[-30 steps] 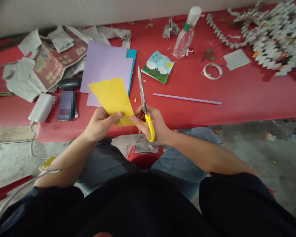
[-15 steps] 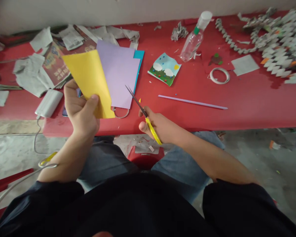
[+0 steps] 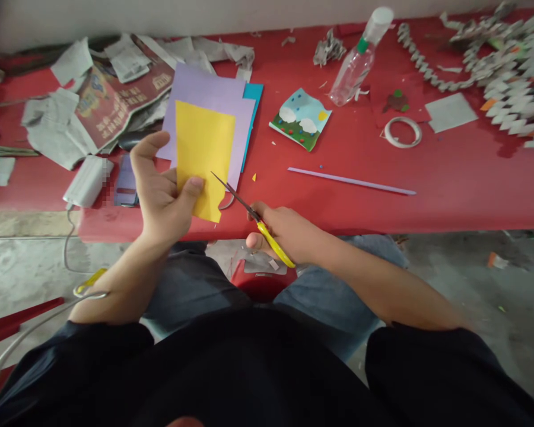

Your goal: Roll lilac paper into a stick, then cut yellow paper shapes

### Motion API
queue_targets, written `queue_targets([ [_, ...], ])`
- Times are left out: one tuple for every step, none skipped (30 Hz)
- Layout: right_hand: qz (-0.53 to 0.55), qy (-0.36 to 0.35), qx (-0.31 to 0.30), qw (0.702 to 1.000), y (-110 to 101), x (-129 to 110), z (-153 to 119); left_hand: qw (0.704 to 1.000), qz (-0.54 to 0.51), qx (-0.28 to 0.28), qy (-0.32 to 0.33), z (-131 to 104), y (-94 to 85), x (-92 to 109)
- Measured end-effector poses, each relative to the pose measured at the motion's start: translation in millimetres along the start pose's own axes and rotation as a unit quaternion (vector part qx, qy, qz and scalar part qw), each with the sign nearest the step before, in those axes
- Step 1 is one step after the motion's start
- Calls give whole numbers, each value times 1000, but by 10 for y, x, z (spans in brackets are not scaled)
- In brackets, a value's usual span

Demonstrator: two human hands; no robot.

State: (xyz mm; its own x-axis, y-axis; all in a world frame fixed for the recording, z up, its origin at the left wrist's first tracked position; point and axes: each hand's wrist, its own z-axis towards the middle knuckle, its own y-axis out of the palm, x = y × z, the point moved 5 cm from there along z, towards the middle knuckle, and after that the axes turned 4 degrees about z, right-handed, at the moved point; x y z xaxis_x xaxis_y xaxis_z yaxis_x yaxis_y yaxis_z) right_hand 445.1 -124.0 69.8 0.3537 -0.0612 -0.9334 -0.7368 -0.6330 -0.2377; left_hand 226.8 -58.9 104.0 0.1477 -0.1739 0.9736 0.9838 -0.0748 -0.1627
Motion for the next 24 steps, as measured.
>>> queue_targets([
  [5,6,-4,1000,-1,-5,-5,1000,2,-10,-3,-6,11,10],
  [7,8,-6,1000,-4,-16,-10,1000,3,-21,-8,-11,22,18],
  [8,8,-7,1000,-7,-29,-15,999,3,-32,-15,-15,31,26],
  [10,7,-11,1000,-5,-42,-21,999,3,-39,-20,-17,37,33],
  [14,8,-17,1000,0,-52,-26,999,3,-43,-25,-19,40,39],
  [15,10,-24,1000,6,-58,-31,999,5,-45,-27,-19,41,43],
  [11,13,-27,1000,10,-59,-35,999,7,-43,-26,-19,40,46],
  [0,15,-26,1000,11,-57,-36,999,9,-40,-25,-19,38,48],
  [-15,15,-22,1000,8,-53,-37,999,10,-36,-23,-19,37,48],
  [-33,11,-16,999,3,-51,-36,999,8,-32,-22,-22,39,47],
  [-48,4,-9,999,-4,-52,-34,999,4,-30,-21,-26,45,45],
  [-57,-4,-6,998,-7,-53,-33,999,1,-28,-22,-31,53,44],
  [-60,-9,-5,998,-10,-54,-32,999,-2,-29,-24,-38,64,43],
  [-56,-10,-8,998,-11,-52,-32,999,-3,-33,-27,-46,76,43],
  [-45,-7,-14,999,-9,-48,-32,999,-4,-38,-31,-54,90,42],
  [-31,1,-22,999,-5,-42,-34,998,-5,-45,-36,-61,102,42],
  [-16,10,-28,999,-3,-36,-37,998,-5,-51,-41,-66,111,42],
  [-5,17,-33,999,-1,-33,-40,997,-7,-55,-44,-70,117,42],
  [5,21,-38,999,1,-31,-43,997,-7,-56,-47,-71,118,42],
  [11,21,-41,999,3,-31,-46,997,-8,-56,-50,-71,116,42],
  [14,19,-43,999,5,-33,-48,997,-8,-53,-51,-70,112,43],
  [16,15,-44,999,6,-34,-50,997,-9,-50,-50,-68,110,46],
  [16,10,-44,999,8,-34,-51,998,-10,-48,-48,-67,109,51],
  [17,5,-44,999,9,-32,-50,998,-12,-47,-43,-66,112,61],
])
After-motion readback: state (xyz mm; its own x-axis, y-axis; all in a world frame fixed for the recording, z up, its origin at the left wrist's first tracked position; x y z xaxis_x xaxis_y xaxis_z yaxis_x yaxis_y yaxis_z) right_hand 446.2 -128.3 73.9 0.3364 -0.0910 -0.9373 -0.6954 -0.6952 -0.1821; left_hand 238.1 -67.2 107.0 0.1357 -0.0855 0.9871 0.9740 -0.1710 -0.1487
